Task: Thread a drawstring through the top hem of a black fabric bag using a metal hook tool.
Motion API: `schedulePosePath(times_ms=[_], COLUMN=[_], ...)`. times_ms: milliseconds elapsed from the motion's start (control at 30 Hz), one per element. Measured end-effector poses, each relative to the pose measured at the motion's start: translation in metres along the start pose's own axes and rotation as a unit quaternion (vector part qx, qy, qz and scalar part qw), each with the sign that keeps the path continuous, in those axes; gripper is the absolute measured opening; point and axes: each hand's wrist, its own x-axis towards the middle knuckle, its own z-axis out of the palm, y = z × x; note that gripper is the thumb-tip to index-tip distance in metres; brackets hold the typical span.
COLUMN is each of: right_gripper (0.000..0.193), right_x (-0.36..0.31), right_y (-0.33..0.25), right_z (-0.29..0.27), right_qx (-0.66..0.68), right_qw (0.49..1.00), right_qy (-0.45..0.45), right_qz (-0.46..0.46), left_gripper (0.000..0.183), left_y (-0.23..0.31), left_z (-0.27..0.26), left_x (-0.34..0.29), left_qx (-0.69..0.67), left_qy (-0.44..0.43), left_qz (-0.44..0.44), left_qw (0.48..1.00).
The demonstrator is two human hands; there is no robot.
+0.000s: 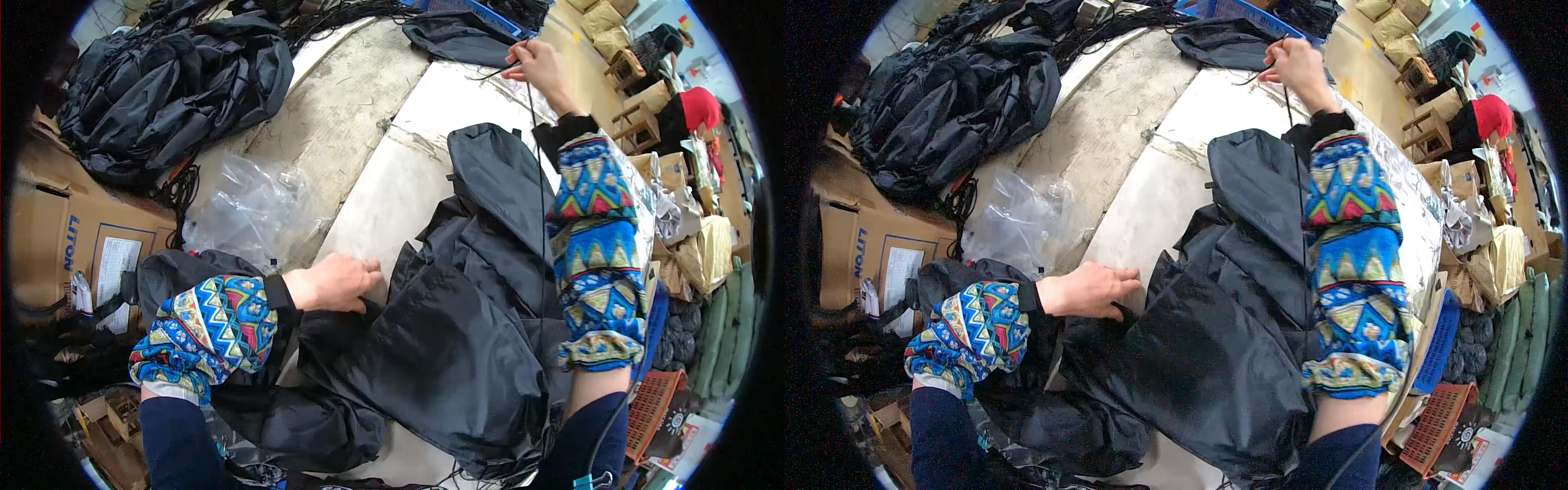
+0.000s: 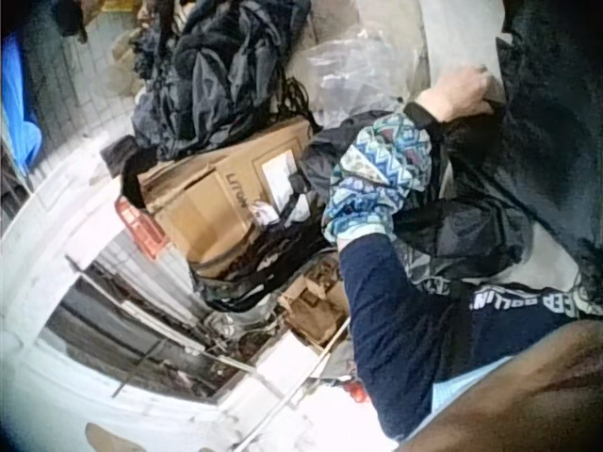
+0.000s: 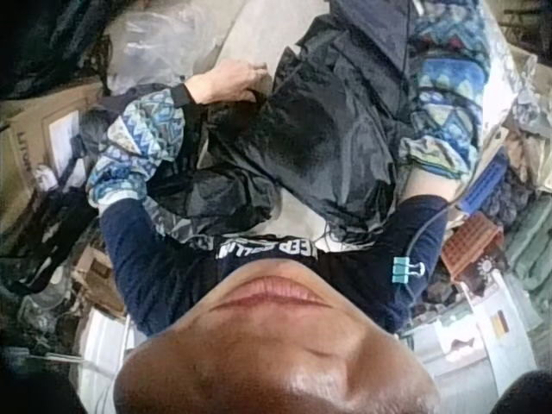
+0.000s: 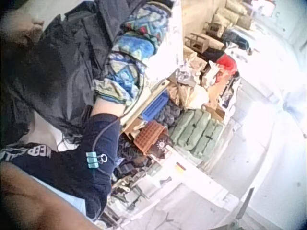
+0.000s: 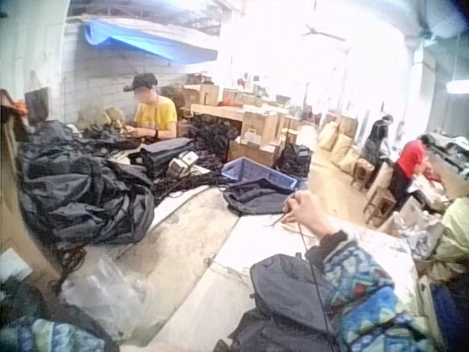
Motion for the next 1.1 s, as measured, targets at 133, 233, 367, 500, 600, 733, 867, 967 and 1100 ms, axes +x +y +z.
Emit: schedulePosePath(times_ms=[133,233,367,500,600,733,867,967,1100], right_gripper=[0.026,0.026,0.022,0.022,0.024,0.025,0.022,0.024,0.022], right_x=[-0.013,-0.038,-0.087,-0.138,-0.166,-0.228,-0.305,-0.355,-0.435], right_y=[-0.035,-0.055,-0.093,-0.118,-0.123,-0.145,-0.168,-0.218,-0.249], right_z=[-0.053,-0.082,-0.112,-0.14,-0.146,-0.159,-0.229,-0.247,-0.254], right_qx=[-0.02,-0.069,-0.085,-0.069,-0.032,-0.158,-0.079,-0.17,-0.432], right_qw=[0.993,0.982,0.968,0.964,0.99,0.96,0.876,0.854,0.777], right_qy=[-0.102,-0.165,-0.224,-0.222,-0.116,0.187,0.401,0.38,0.419], right_qz=[0.048,0.062,0.072,0.132,0.072,-0.133,-0.255,-0.312,-0.183], left_gripper=[0.054,0.048,0.041,0.068,0.079,0.044,0.014,0.019,0.017], left_y=[-0.002,-0.022,-0.051,-0.065,-0.096,-0.096,-0.061,0.025,0.159], left_z=[-0.007,-0.01,-0.041,-0.074,-0.073,-0.071,-0.133,-0.165,-0.138], left_x=[0.007,0.019,0.057,0.126,0.169,0.176,0.14,0.115,0.053], left_qx=[-0.023,-0.069,-0.132,-0.184,-0.246,-0.347,-0.614,-0.667,-0.717], left_qy=[-0.014,-0.042,0.184,0.496,0.485,0.47,0.538,0.542,0.472], left_qz=[-0.013,-0.003,-0.143,-0.267,-0.288,-0.265,-0.164,-0.047,0.102], left_qw=[1.0,0.997,0.963,0.805,0.789,0.767,0.553,0.51,0.503])
